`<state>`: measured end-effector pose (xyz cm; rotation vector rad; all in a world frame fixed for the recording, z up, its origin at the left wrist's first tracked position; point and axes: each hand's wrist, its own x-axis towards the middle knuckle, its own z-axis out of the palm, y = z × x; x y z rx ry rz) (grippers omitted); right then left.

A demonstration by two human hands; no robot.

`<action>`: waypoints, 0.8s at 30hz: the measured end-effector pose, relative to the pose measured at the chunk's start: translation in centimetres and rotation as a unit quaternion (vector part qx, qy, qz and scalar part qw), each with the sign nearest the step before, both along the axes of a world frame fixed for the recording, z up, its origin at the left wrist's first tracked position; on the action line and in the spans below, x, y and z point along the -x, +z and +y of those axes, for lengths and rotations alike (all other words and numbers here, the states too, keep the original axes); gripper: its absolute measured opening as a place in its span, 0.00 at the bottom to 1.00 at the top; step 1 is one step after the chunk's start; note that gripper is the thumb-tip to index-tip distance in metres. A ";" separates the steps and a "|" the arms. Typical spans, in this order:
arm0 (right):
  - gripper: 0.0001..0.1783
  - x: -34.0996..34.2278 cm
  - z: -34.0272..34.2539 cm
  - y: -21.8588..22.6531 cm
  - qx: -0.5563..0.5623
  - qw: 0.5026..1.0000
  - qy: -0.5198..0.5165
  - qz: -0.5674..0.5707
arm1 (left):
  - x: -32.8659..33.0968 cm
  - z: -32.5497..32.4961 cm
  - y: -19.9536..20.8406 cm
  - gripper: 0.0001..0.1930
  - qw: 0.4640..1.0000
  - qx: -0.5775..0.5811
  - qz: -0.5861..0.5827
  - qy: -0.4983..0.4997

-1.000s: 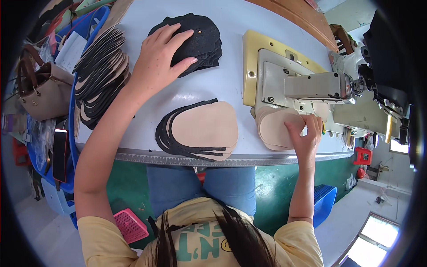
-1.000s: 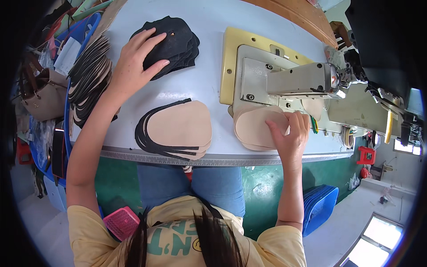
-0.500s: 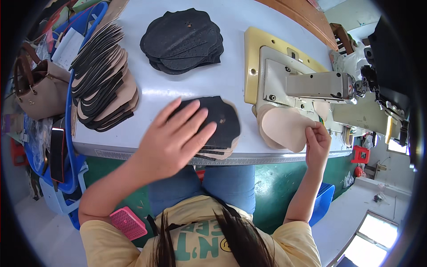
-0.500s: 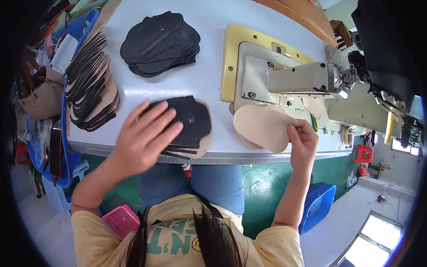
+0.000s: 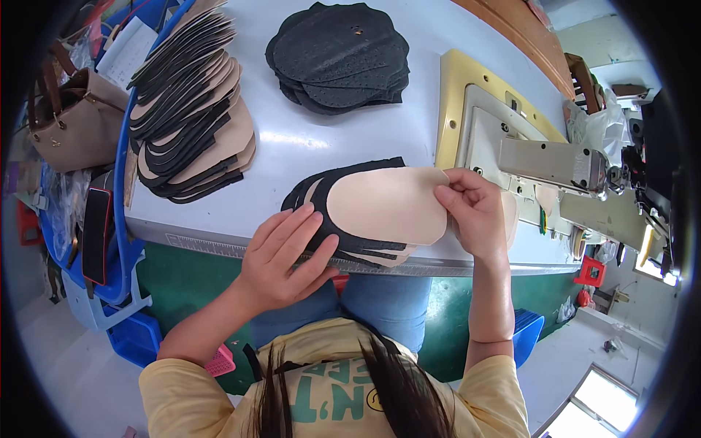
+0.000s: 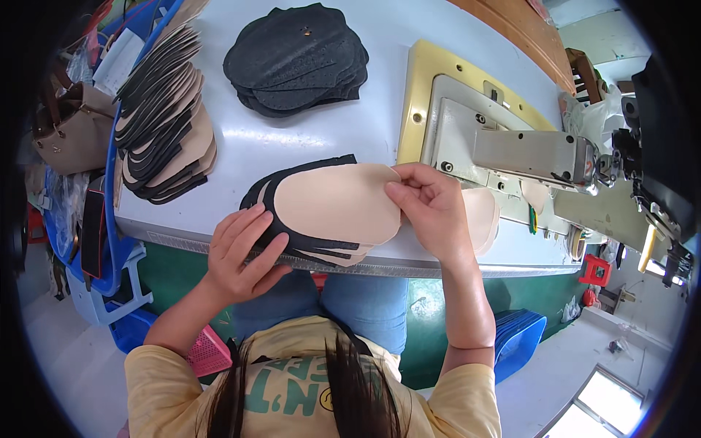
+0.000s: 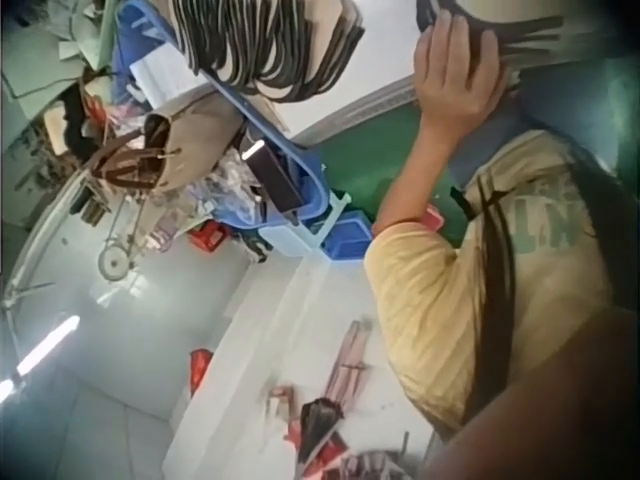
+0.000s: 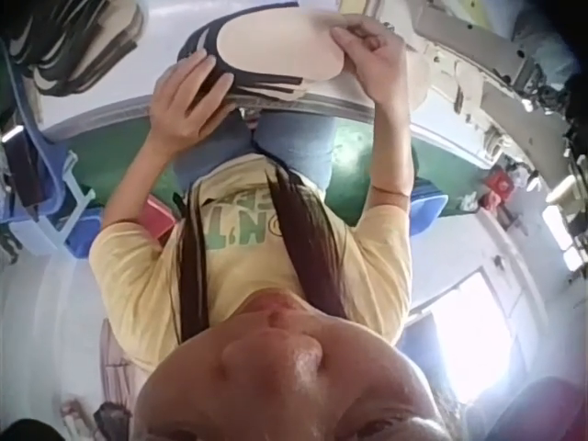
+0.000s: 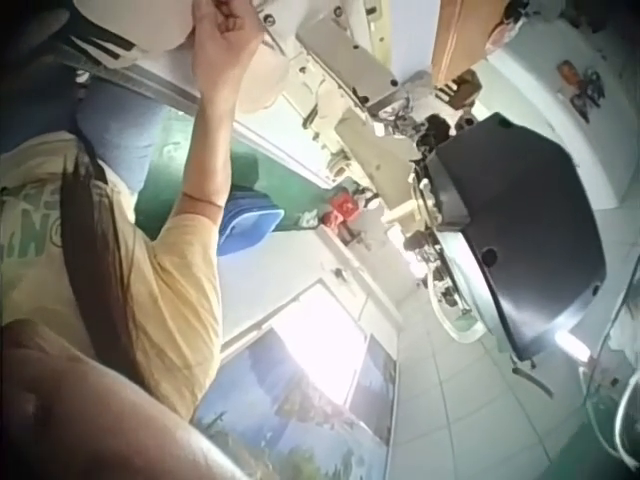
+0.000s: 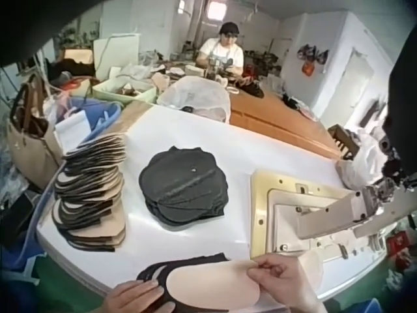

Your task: Assembling shoe upper components by layering and aligning materials together at a workstation.

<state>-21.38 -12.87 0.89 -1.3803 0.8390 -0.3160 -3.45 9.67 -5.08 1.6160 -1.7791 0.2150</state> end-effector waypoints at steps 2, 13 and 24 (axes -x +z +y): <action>0.09 -0.3 0.0 -0.2 0.021 0.999 0.035 0.021 | 0.0 0.0 0.0 0.21 1.000 -0.004 -0.003 0.004; 0.08 -0.8 0.5 -0.5 0.037 0.998 0.031 0.046 | -0.1 0.1 0.2 0.22 1.000 -0.026 -0.014 0.003; 0.15 -0.7 4.9 0.5 0.603 0.778 0.176 0.026 | 0.6 -1.4 2.4 0.20 0.997 -0.069 -0.018 0.031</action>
